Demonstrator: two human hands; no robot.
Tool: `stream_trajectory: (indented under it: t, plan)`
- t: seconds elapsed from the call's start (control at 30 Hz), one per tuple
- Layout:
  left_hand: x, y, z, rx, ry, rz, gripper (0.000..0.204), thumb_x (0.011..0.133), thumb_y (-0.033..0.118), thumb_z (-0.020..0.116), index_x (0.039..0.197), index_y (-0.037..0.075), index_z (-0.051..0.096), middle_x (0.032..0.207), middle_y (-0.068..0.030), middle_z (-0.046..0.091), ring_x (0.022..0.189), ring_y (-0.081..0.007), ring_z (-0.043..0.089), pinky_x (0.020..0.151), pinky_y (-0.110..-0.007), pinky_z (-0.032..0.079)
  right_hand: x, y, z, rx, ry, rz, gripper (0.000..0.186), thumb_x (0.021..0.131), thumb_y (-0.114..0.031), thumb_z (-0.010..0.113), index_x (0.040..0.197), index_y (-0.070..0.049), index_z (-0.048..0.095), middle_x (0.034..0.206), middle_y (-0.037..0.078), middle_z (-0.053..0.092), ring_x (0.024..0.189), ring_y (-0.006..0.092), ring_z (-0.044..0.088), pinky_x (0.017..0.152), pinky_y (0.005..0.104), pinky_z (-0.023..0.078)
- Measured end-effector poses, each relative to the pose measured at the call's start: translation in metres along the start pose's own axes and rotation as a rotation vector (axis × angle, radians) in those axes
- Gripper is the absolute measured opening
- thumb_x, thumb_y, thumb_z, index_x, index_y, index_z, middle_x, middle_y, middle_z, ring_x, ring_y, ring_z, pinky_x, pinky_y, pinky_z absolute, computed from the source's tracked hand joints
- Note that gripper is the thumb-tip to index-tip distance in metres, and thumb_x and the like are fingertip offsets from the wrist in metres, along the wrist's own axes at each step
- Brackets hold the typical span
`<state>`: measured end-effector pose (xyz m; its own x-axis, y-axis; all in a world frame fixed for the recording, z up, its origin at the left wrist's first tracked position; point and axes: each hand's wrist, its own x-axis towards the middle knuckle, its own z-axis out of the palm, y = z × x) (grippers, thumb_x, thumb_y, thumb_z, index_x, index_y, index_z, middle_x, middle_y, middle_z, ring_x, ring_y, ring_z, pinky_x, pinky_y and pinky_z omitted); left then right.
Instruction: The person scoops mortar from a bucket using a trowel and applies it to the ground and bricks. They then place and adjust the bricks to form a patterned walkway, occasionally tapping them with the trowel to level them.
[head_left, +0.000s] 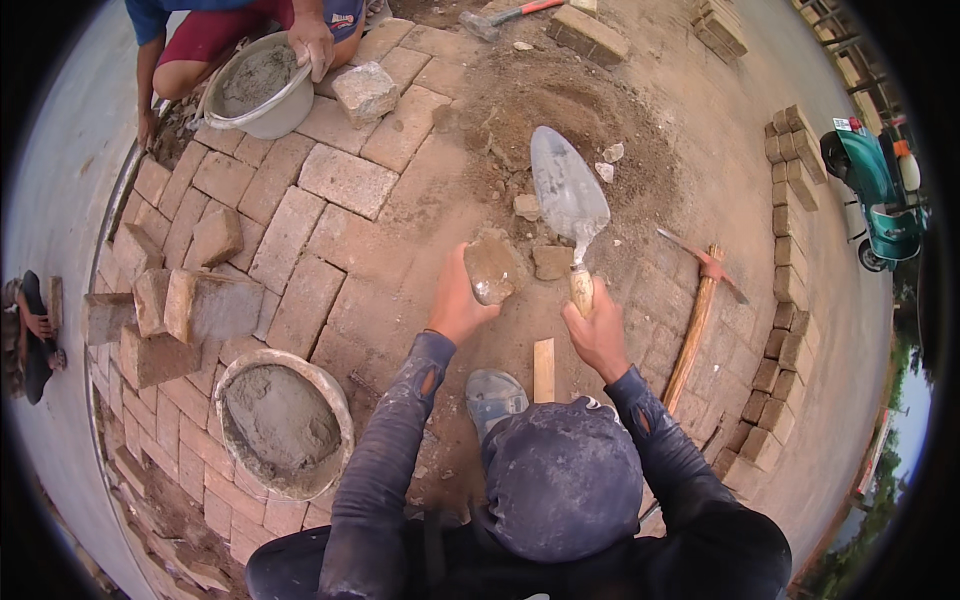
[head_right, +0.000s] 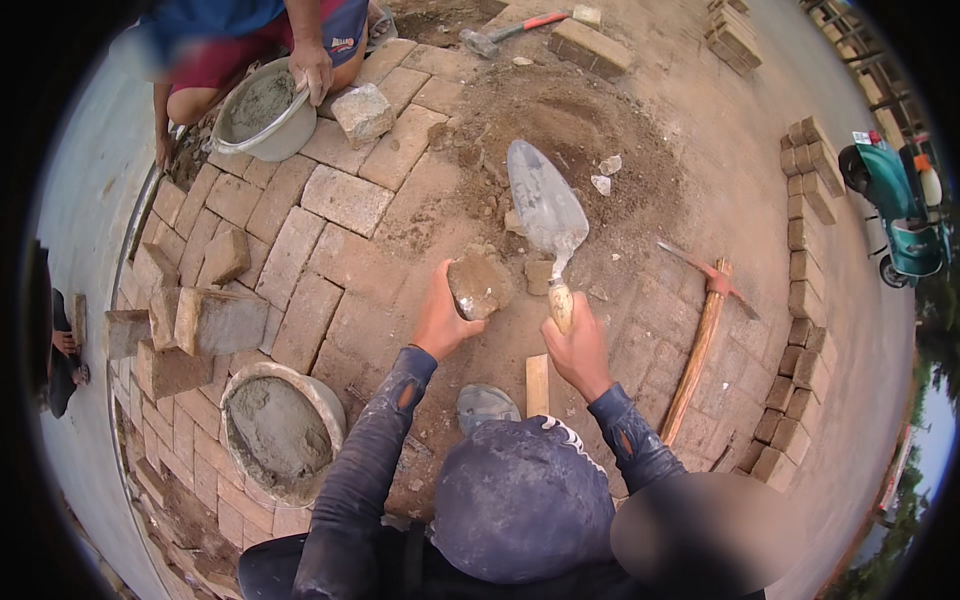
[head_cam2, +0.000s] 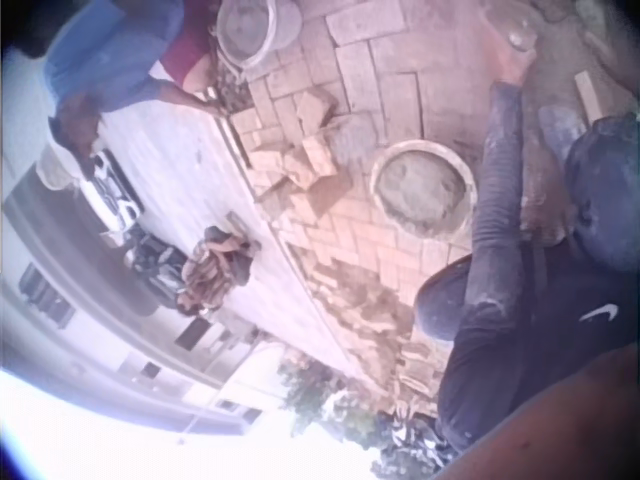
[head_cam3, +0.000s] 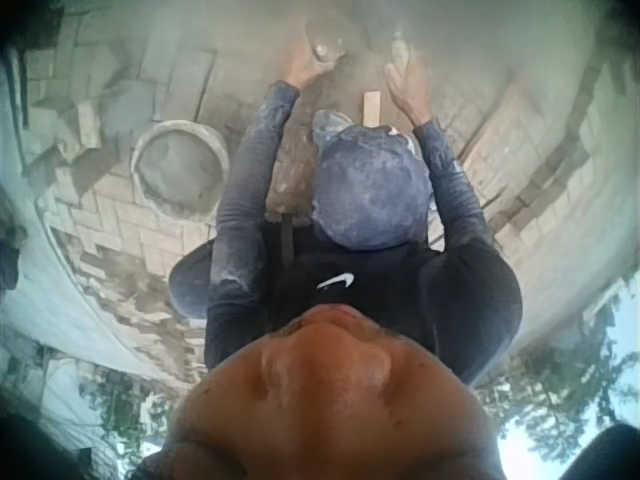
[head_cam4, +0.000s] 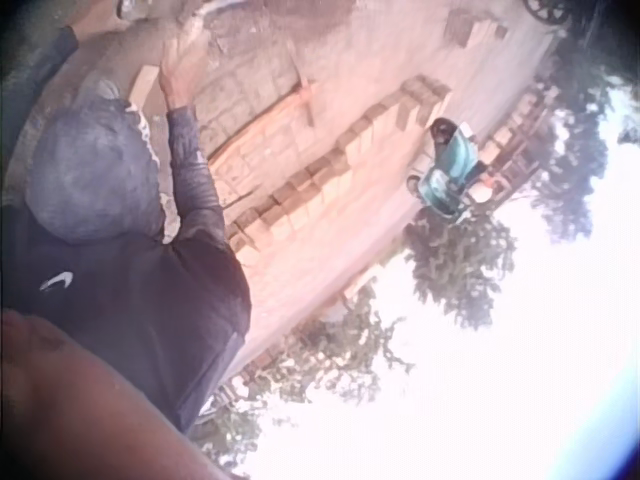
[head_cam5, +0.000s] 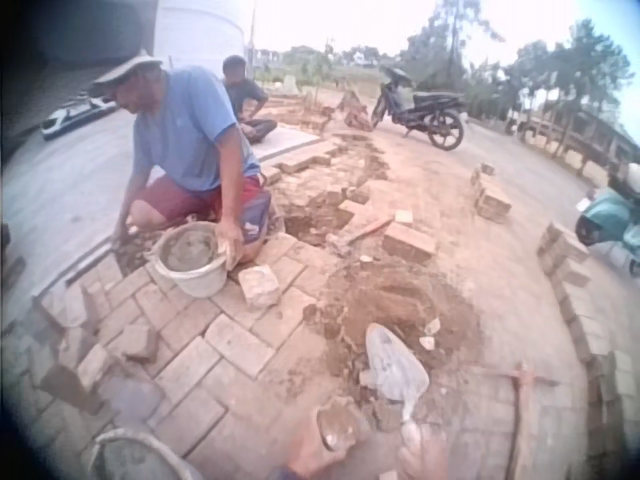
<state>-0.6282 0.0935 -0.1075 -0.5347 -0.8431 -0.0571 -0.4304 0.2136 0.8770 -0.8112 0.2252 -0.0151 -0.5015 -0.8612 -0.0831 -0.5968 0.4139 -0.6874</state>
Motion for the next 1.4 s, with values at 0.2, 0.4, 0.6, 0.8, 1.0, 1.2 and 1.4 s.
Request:
stream_trajectory:
  t: [0.2,0.4,0.6,0.8,1.0,1.2,1.4]
  plan:
    - [-0.002,-0.004,0.017,-0.016,-0.002,0.053,0.110,0.058,0.019,0.089,0.148,0.000,0.027,0.139,-0.0238,0.045,0.131,-0.0409,0.046,0.111,-0.044,0.039,-0.028,0.034,0.051,0.204,0.133,0.029,0.027,0.085,-0.017,0.065,0.101,0.001,0.050,0.077,0.025,0.061,0.070,0.0492,0.061,0.063,0.0472,0.050]
    - [-0.007,-0.003,0.004,0.021,-0.023,0.008,0.109,0.057,0.018,0.089,0.146,-0.001,0.029,0.137,-0.0240,0.046,0.130,-0.0409,0.046,0.110,-0.044,0.039,-0.016,0.009,0.014,0.000,-0.035,0.057,0.033,0.083,-0.018,0.066,0.105,0.002,0.052,0.084,0.030,0.064,0.081,0.0521,0.063,0.069,0.0522,0.050]
    - [0.000,0.000,0.015,0.012,-0.019,0.010,0.110,0.058,0.021,0.090,0.147,0.000,0.028,0.138,-0.0241,0.045,0.131,-0.0411,0.046,0.110,-0.044,0.040,-0.026,0.036,0.048,0.050,0.064,0.116,0.032,0.083,-0.016,0.065,0.104,0.003,0.051,0.082,0.031,0.061,0.083,0.0528,0.062,0.071,0.0532,0.049]
    - [-0.012,-0.004,0.005,0.081,-0.018,-0.013,0.110,0.059,0.019,0.089,0.148,-0.001,0.027,0.138,-0.0247,0.045,0.132,-0.0415,0.045,0.111,-0.044,0.039,-0.021,0.021,0.020,-0.050,-0.057,0.047,0.036,0.081,-0.015,0.068,0.107,0.002,0.050,0.084,0.031,0.064,0.087,0.0526,0.063,0.067,0.0521,0.049]
    - [0.001,0.000,0.010,0.047,0.000,-0.018,0.112,0.059,0.021,0.090,0.148,-0.001,0.026,0.138,-0.0248,0.045,0.132,-0.0417,0.046,0.111,-0.045,0.039,-0.008,0.014,0.033,0.244,0.241,0.114,0.035,0.081,-0.015,0.068,0.107,0.000,0.050,0.083,0.031,0.064,0.086,0.0535,0.063,0.070,0.0539,0.049]
    - [-0.002,0.004,0.007,-0.016,-0.022,0.002,0.109,0.062,0.023,0.092,0.147,-0.002,0.029,0.139,-0.0234,0.047,0.132,-0.0373,0.046,0.112,-0.043,0.038,-0.010,0.044,0.041,-0.086,-0.069,0.032,0.034,0.081,-0.016,0.067,0.105,0.000,0.049,0.083,0.032,0.063,0.084,0.0531,0.063,0.072,0.0559,0.049]
    - [0.005,0.003,0.004,-0.267,-0.056,-0.152,0.087,0.071,0.026,0.090,0.138,-0.002,0.041,0.144,-0.0240,0.041,0.135,-0.0361,0.044,0.111,-0.044,0.038,-0.022,0.029,0.014,0.185,0.106,0.180,0.028,0.081,-0.014,0.065,0.101,0.000,0.051,0.080,0.028,0.062,0.081,0.0507,0.062,0.067,0.0513,0.048]
